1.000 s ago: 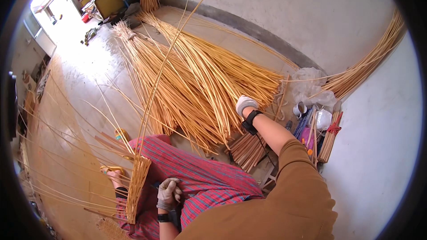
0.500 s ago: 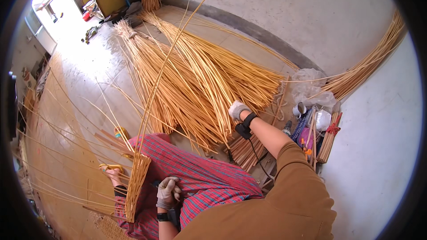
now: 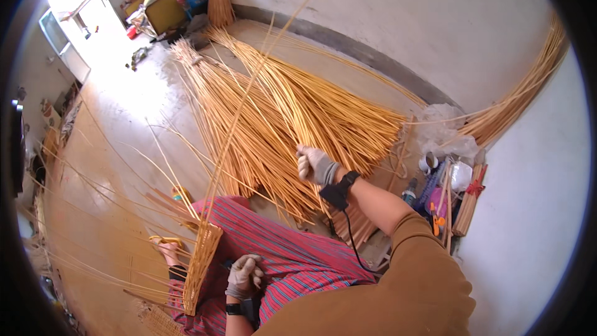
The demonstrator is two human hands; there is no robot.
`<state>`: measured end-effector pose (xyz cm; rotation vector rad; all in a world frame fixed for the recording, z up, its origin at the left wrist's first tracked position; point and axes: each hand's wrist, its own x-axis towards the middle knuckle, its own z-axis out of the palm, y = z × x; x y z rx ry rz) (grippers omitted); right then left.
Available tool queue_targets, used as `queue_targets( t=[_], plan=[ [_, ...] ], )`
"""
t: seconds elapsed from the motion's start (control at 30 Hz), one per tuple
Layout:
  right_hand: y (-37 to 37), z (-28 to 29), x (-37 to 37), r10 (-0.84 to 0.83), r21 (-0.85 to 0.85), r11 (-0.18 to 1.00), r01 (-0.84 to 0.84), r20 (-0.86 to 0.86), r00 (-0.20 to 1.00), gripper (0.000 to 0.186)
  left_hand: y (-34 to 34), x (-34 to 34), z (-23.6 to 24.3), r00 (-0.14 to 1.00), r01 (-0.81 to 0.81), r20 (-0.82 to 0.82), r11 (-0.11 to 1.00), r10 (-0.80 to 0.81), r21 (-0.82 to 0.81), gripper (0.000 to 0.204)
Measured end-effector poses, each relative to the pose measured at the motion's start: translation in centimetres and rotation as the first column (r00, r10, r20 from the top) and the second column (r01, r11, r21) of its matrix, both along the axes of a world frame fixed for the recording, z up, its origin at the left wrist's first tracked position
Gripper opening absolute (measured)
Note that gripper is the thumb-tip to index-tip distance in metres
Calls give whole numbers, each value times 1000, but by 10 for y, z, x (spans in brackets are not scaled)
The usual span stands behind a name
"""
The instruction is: The person weaves a basket by hand, interlacing long reeds around vertical support stalks and using a small tool to press the weave together.
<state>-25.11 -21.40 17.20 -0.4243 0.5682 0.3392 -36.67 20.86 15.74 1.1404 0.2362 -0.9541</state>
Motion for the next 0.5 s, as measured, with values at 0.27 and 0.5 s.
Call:
queue_targets(
  t=[0.27,0.5],
  plan=[
    [205,44,-110,454,19,880,-475,258,853,34,-13,36,80,995,80,-34,976,-89,-202,65],
    [243,-24,-130,842,-807,403,-432,141,522,33,-92,88,118,500,538,8,317,-866,781,45]
  ],
)
